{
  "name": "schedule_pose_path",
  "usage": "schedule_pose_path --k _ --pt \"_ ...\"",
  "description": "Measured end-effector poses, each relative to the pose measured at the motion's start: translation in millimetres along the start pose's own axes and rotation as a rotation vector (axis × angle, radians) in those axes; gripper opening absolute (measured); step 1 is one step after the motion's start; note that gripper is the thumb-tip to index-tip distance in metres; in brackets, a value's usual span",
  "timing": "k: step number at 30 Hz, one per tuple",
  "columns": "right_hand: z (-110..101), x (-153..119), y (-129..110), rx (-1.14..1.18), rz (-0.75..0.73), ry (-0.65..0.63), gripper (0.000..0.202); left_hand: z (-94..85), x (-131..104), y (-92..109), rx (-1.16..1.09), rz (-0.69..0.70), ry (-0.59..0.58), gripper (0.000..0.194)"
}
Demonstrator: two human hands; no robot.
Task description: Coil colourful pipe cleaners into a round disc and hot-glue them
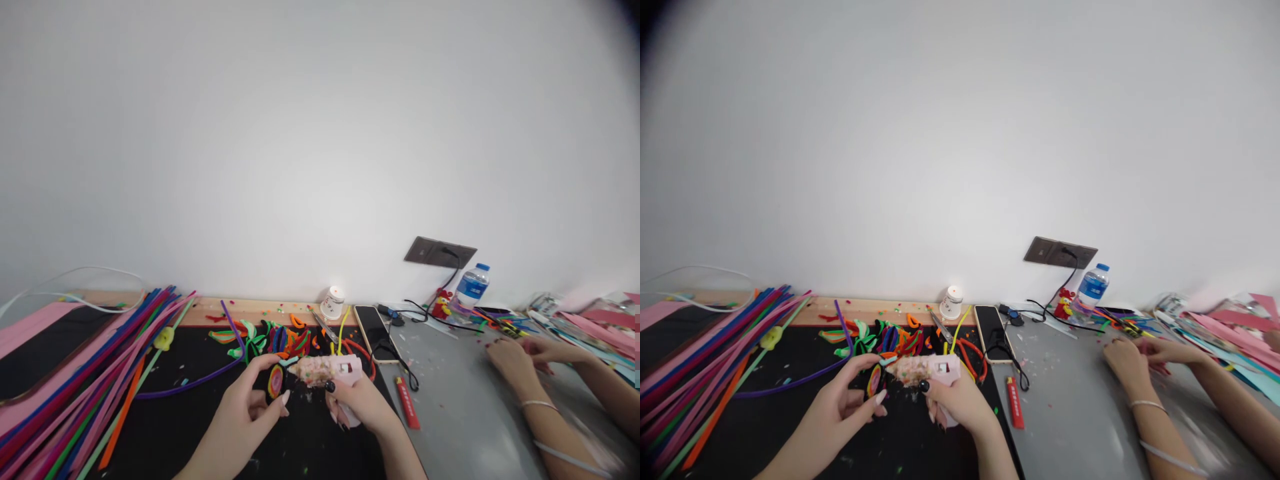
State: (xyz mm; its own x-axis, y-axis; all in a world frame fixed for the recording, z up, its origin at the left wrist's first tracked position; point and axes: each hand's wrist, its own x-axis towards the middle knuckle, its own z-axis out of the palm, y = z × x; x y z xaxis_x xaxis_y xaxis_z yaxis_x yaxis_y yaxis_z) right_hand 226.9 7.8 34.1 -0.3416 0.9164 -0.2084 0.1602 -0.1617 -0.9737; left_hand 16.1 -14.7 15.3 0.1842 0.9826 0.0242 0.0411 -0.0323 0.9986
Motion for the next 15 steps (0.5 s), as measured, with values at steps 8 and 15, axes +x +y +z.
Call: schedule_pose_path --k 8,15 --pt "0.0 1.2 2.1 -0.004 -0.002 0.020 0.049 3.3 -2.2 0.6 -0.033 0.020 0.066 0.039" --pt "-9.0 4.8 9.9 0.011 -0.062 0.097 0.048 -0.9 -0.8 -0.1 -0.031 0.013 0.016 0.038"
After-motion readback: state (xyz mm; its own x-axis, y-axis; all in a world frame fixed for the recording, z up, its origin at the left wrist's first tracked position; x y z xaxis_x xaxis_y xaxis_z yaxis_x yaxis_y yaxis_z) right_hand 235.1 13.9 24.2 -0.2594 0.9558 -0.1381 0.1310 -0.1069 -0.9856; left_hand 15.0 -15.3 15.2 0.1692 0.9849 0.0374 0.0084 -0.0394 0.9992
